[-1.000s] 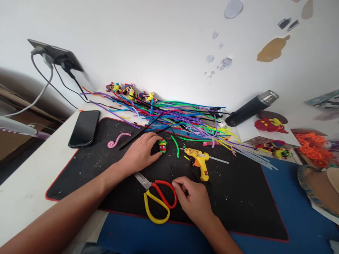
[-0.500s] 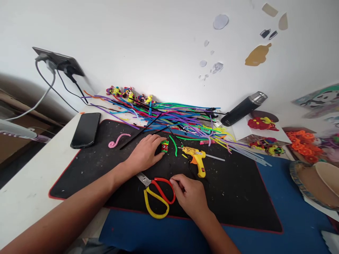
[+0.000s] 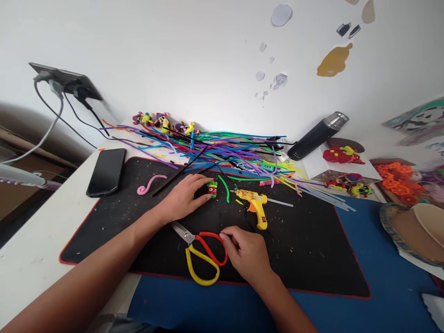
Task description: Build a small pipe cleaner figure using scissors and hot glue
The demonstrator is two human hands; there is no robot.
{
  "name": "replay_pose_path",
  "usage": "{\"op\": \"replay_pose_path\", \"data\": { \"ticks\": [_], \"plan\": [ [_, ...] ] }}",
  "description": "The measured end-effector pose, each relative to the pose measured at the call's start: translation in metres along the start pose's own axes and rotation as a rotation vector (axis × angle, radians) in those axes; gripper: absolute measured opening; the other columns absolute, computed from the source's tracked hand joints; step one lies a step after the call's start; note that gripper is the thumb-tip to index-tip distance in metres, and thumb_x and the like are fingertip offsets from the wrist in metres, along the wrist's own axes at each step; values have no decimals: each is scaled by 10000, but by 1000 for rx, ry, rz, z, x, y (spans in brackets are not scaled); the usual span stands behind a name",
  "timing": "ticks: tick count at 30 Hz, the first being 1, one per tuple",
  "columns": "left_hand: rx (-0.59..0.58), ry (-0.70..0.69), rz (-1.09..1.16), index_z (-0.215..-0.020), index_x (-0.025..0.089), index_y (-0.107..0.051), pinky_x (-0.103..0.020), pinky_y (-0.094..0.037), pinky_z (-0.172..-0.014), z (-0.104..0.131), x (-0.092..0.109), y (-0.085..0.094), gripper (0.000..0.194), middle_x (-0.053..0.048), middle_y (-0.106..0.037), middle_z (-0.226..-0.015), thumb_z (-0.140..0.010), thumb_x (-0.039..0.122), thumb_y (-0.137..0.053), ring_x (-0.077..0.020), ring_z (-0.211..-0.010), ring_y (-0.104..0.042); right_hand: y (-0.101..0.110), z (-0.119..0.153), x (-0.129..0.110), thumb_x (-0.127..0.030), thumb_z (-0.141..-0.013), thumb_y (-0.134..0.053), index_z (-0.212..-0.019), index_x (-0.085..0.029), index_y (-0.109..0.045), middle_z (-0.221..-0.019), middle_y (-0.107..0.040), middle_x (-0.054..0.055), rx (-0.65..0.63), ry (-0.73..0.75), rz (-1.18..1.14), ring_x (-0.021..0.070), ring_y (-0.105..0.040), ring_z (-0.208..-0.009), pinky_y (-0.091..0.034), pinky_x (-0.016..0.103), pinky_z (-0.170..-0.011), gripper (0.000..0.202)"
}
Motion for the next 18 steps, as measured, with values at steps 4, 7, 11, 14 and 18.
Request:
{"op": "replay_pose_path", "data": {
  "ticks": [4, 7, 11, 14, 18],
  "plan": [
    [8, -2, 7, -1442, 231, -608, -491, -503, -1116, 0, 2, 0, 457, -126, -643, -1378, -1047, 449, -537, -301, -1264, -603, 0, 0, 0, -277, -1066, -561, -952, -198, -740, -771, -792, 12, 3, 2, 4, 135, -693, -584, -378, 258, -596, 226],
    [14, -3, 0, -1435, 247, -611, -498, -506, -1111, 0, 4, 0, 441, -119, -648, -1373, -1040, 434, -548, -303, -1254, -607, 0, -1, -1, -285, -1064, -567, -943, -199, -741, -747, -781, 6, 9, 3, 5, 131, -678, -565, -366, 261, -585, 229],
    [16, 2, -10, -1426, 248, -615, -506, -503, -1113, 0, 4, -1, 435, -114, -653, -1368, -1036, 430, -560, -302, -1248, -605, 1, -2, 0, -288, -1061, -570, -936, -200, -739, -736, -773, 1, 17, 2, 0, 130, -681, -574, -373, 258, -594, 228],
    [23, -3, -17, -1420, 236, -617, -506, -493, -1124, 0, 4, -1, 436, -115, -652, -1373, -1039, 440, -561, -298, -1246, -603, 1, -2, 0, -295, -1064, -567, -937, -202, -740, -733, -771, 1, 16, -2, -1, 132, -687, -586, -378, 256, -601, 234],
    [29, -4, -19, -1419, 255, -617, -504, -494, -1127, 1, 3, -1, 436, -108, -650, -1382, -1037, 458, -559, -298, -1247, -604, 0, -1, 1, -297, -1061, -567, -943, -204, -746, -708, -754, -3, 12, -9, 3, 127, -663, -560, -373, 258, -591, 234]
  ]
}}
Point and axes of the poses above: each hand's wrist, its own z-axis away from the middle knuckle, its own y-axis out of the back of the hand, x = y × z, the point moved 10 cm from there along -z, towards the middle knuckle
